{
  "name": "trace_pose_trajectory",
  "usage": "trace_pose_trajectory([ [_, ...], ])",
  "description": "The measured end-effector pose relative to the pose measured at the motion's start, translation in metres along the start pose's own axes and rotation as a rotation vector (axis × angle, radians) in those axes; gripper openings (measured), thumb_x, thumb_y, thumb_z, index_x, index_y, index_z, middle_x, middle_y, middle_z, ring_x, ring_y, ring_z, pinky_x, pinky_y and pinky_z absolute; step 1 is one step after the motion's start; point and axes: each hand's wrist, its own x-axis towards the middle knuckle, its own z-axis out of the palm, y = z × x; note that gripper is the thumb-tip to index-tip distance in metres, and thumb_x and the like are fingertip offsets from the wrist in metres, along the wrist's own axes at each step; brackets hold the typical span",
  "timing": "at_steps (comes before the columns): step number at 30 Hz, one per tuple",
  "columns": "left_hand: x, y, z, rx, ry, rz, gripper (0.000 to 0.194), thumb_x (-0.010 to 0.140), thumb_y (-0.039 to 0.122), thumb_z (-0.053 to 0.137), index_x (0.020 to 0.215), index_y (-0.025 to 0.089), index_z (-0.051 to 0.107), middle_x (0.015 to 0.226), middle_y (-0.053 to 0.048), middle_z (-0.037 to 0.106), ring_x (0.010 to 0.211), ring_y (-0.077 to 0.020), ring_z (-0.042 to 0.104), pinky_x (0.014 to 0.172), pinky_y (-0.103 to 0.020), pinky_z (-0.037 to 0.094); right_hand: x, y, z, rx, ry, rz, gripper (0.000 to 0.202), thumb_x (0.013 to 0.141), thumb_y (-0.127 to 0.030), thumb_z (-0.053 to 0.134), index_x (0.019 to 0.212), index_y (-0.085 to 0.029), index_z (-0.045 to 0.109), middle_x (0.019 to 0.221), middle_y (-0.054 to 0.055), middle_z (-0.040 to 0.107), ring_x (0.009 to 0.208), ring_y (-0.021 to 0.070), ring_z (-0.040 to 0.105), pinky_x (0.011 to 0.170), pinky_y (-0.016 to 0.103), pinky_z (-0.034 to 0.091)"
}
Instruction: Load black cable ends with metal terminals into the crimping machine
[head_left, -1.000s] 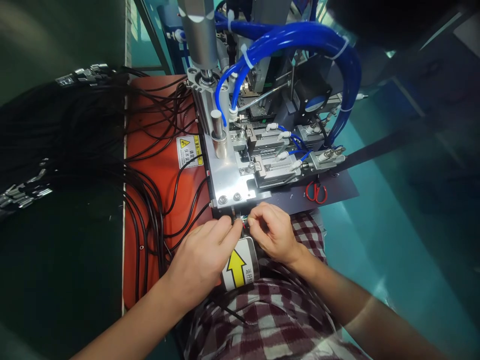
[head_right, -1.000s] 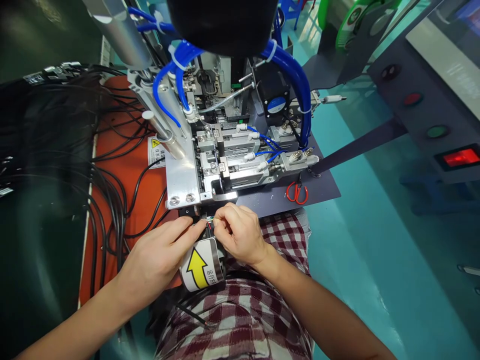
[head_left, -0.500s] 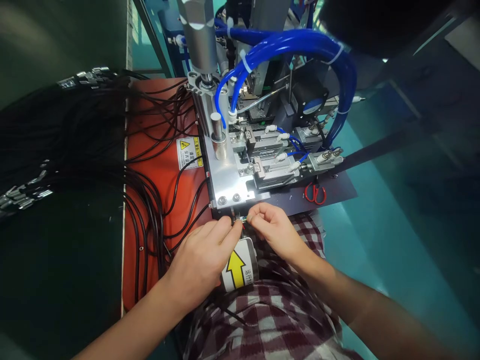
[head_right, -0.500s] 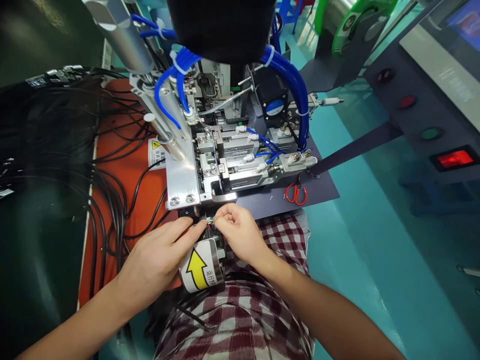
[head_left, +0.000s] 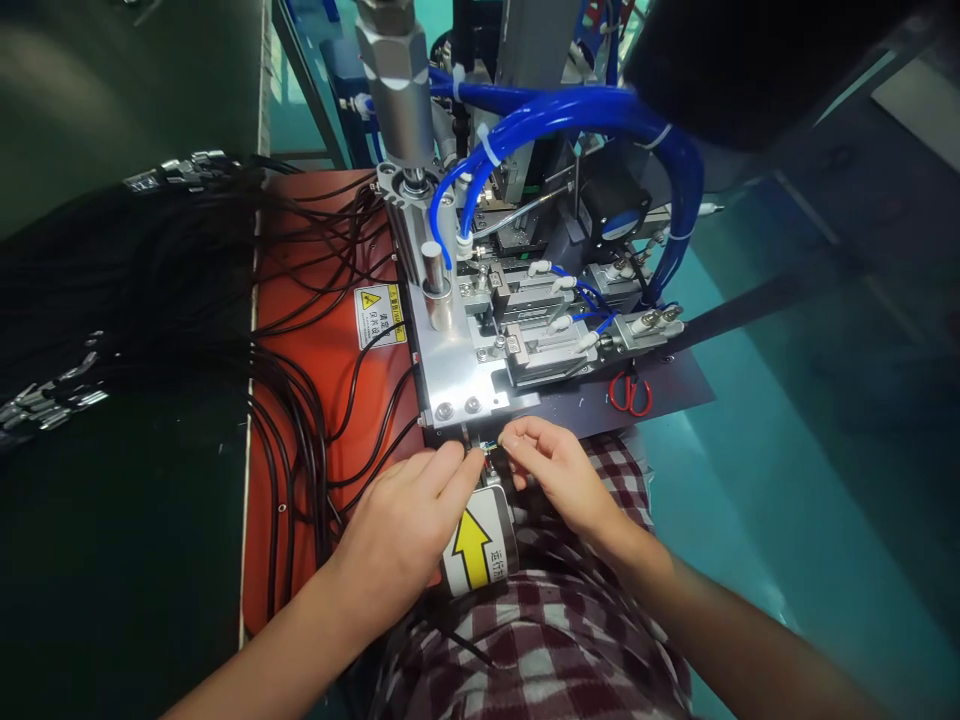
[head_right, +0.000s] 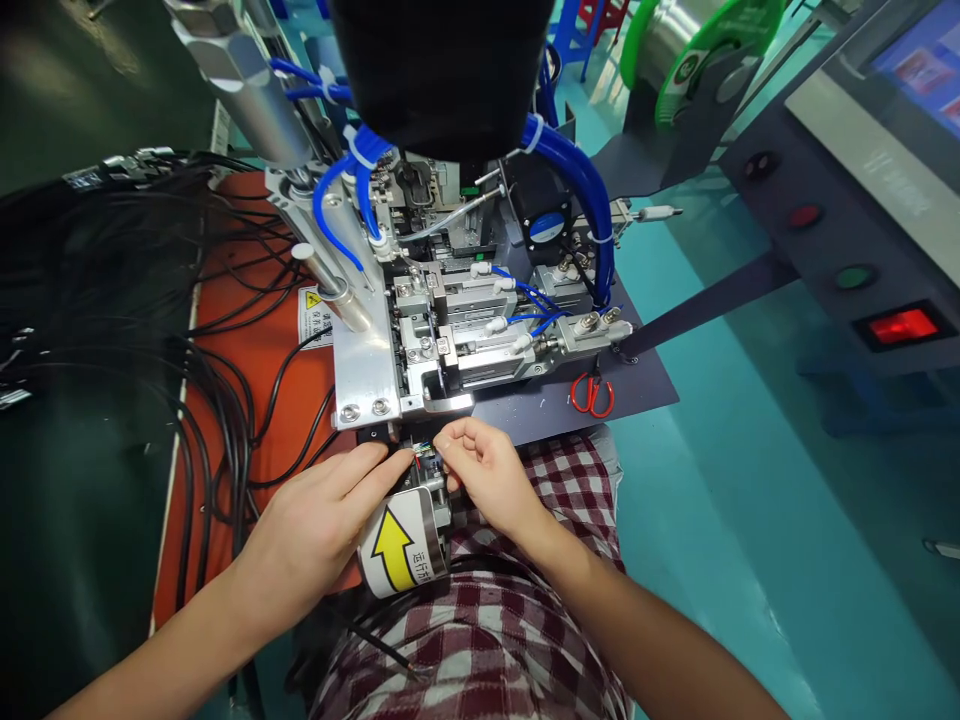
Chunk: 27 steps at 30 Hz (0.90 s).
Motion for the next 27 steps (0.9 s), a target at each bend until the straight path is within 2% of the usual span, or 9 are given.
trace_pose_trajectory([
  [4,0.0,-0.001,0.0,-0.002,-0.015,0.0,0.035,0.084,0.002,0.041,0.116,0.004,0.055,0.095,-0.012,0.065,0.076,-0.0221,0.061,0.063,-0.033,0.053,-0.001,0.001,0.003,-0.019,0.024,-0.024,0.022,0.08,-0.038,0.06,0.076,-0.016,0.056,0.062,-0.004,0.049,0.053,0.0095,0.045,0.051,0.023,0.039],
  [8,-0.001,-0.002,-0.001,0.007,-0.015,0.012,0.034,0.086,0.004,0.041,0.118,0.004,0.054,0.097,-0.013,0.065,0.078,-0.0224,0.061,0.064,-0.033,0.054,0.0,0.001,0.01,-0.042,0.061,-0.022,0.016,0.078,-0.031,0.06,0.072,-0.017,0.055,0.055,-0.006,0.046,0.048,0.0082,0.043,0.047,0.022,0.035],
  [12,-0.002,-0.002,-0.001,0.024,-0.008,0.013,0.03,0.088,0.005,0.039,0.114,0.005,0.055,0.096,-0.012,0.065,0.075,-0.0215,0.061,0.062,-0.033,0.053,-0.001,0.001,0.012,-0.1,0.12,-0.016,0.013,0.079,-0.026,0.057,0.071,-0.017,0.054,0.058,-0.006,0.048,0.048,0.0079,0.044,0.046,0.022,0.033],
  [17,-0.002,-0.002,0.0,0.015,-0.004,0.0,0.03,0.089,0.006,0.037,0.114,0.006,0.055,0.097,-0.013,0.065,0.078,-0.0212,0.062,0.064,-0.032,0.054,-0.002,-0.004,0.005,-0.094,0.053,0.025,0.019,0.081,-0.035,0.058,0.076,-0.016,0.057,0.057,-0.005,0.048,0.048,0.0086,0.044,0.047,0.023,0.035],
  [20,-0.002,-0.003,0.001,-0.003,0.025,0.007,0.03,0.089,0.006,0.039,0.114,0.006,0.055,0.096,-0.012,0.065,0.079,-0.021,0.062,0.065,-0.032,0.054,0.0,-0.006,0.004,-0.092,0.085,0.007,0.025,0.08,-0.04,0.059,0.081,-0.015,0.059,0.06,-0.005,0.049,0.049,0.0087,0.042,0.046,0.023,0.034],
  [24,-0.002,-0.003,0.002,-0.006,0.036,0.007,0.029,0.088,0.005,0.04,0.113,0.005,0.055,0.097,-0.013,0.065,0.08,-0.0217,0.062,0.066,-0.033,0.055,0.002,-0.005,0.009,-0.102,0.12,-0.027,0.022,0.078,-0.038,0.062,0.076,-0.015,0.059,0.058,-0.005,0.046,0.05,0.0087,0.037,0.047,0.023,0.031],
  [27,-0.002,-0.002,0.001,-0.007,0.013,0.001,0.031,0.088,0.004,0.038,0.114,0.005,0.055,0.098,-0.014,0.066,0.08,-0.0216,0.062,0.066,-0.033,0.055,0.001,-0.002,0.012,-0.128,0.128,-0.055,0.018,0.08,-0.035,0.059,0.075,-0.017,0.056,0.06,-0.004,0.048,0.051,0.0096,0.039,0.048,0.024,0.032],
])
